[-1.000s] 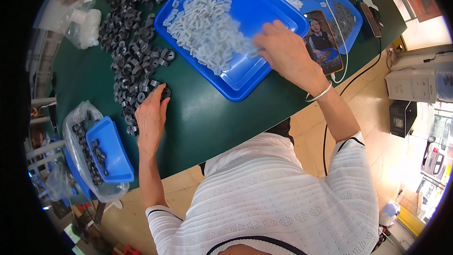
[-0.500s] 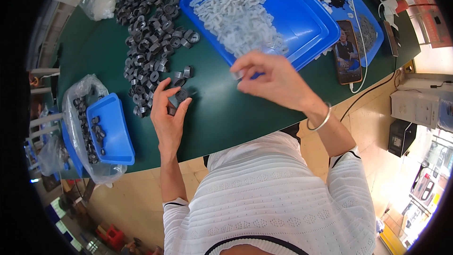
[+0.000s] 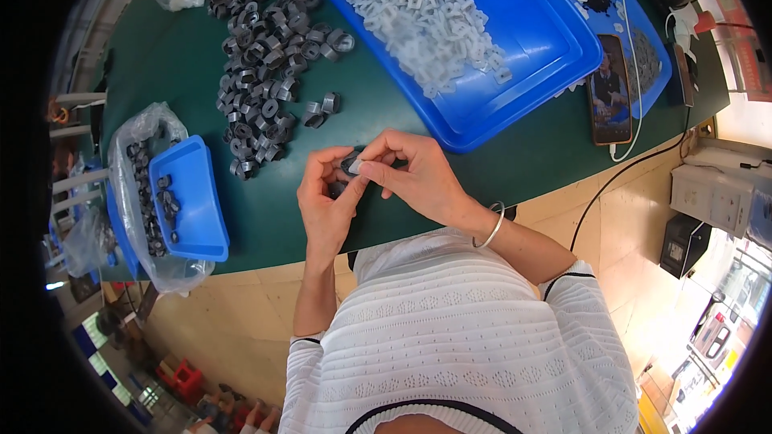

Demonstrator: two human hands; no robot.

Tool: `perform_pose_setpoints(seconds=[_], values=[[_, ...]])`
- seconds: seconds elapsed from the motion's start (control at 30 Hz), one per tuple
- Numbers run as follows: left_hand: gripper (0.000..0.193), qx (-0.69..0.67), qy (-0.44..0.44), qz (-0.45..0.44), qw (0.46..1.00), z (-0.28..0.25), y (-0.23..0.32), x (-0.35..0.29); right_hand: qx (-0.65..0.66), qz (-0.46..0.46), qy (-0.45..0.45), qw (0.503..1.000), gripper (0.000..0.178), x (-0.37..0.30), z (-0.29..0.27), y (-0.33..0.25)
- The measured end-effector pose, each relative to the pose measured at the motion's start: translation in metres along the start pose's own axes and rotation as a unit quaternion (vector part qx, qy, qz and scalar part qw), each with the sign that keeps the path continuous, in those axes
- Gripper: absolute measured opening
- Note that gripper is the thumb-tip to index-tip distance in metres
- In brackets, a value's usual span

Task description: The person assembles small grey and white plastic components by hand at a work table.

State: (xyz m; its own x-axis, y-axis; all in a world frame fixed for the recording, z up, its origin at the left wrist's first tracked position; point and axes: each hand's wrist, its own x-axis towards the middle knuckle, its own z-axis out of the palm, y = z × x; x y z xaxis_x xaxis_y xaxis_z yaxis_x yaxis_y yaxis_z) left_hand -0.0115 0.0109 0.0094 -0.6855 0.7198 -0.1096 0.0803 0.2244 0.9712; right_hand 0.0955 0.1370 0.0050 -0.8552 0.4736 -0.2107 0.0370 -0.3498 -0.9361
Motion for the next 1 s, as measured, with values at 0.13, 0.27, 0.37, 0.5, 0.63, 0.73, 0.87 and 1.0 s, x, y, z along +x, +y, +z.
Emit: perform_pose_setpoints(seconds=[0.13, 0.27, 0.37, 0.5, 0.63, 0.73, 0.87, 1.0], values=[[0.036, -0.089, -0.061, -0.071, 0.992, -0.002, 0.002, -0.002, -0.029, 0.009, 0.038, 0.999, 0.009, -0.002, -0.003, 0.0], [0.035, -0.235, -0.083, -0.144, 0.958, -0.005, 0.0, -0.007, -0.054, 0.018, 0.055, 0.997, 0.01, -0.003, -0.004, -0.001], [0.032, -0.23, -0.052, -0.138, 0.962, 0.001, 0.002, -0.007, -0.065, 0.03, 0.058, 0.996, 0.011, -0.003, -0.005, 0.0], [0.033, -0.235, -0.042, -0.124, 0.963, 0.004, -0.001, -0.007, -0.092, 0.005, 0.06, 0.994, 0.014, -0.001, -0.004, 0.004], [0.032, -0.25, -0.017, -0.111, 0.962, 0.009, -0.007, -0.009, -0.09, -0.011, 0.053, 0.995, 0.014, 0.0, -0.003, 0.005], [0.031, -0.243, -0.005, -0.091, 0.966, 0.012, -0.007, -0.011, -0.092, 0.012, 0.042, 0.995, 0.014, 0.0, -0.003, 0.001], [0.029, -0.183, 0.017, -0.032, 0.982, 0.017, -0.007, -0.015, -0.124, -0.014, 0.0, 0.992, 0.014, 0.006, -0.011, 0.004], [0.027, -0.207, 0.023, -0.035, 0.977, 0.019, -0.004, -0.014, -0.053, 0.016, -0.014, 0.998, 0.014, 0.011, -0.011, 0.003]])
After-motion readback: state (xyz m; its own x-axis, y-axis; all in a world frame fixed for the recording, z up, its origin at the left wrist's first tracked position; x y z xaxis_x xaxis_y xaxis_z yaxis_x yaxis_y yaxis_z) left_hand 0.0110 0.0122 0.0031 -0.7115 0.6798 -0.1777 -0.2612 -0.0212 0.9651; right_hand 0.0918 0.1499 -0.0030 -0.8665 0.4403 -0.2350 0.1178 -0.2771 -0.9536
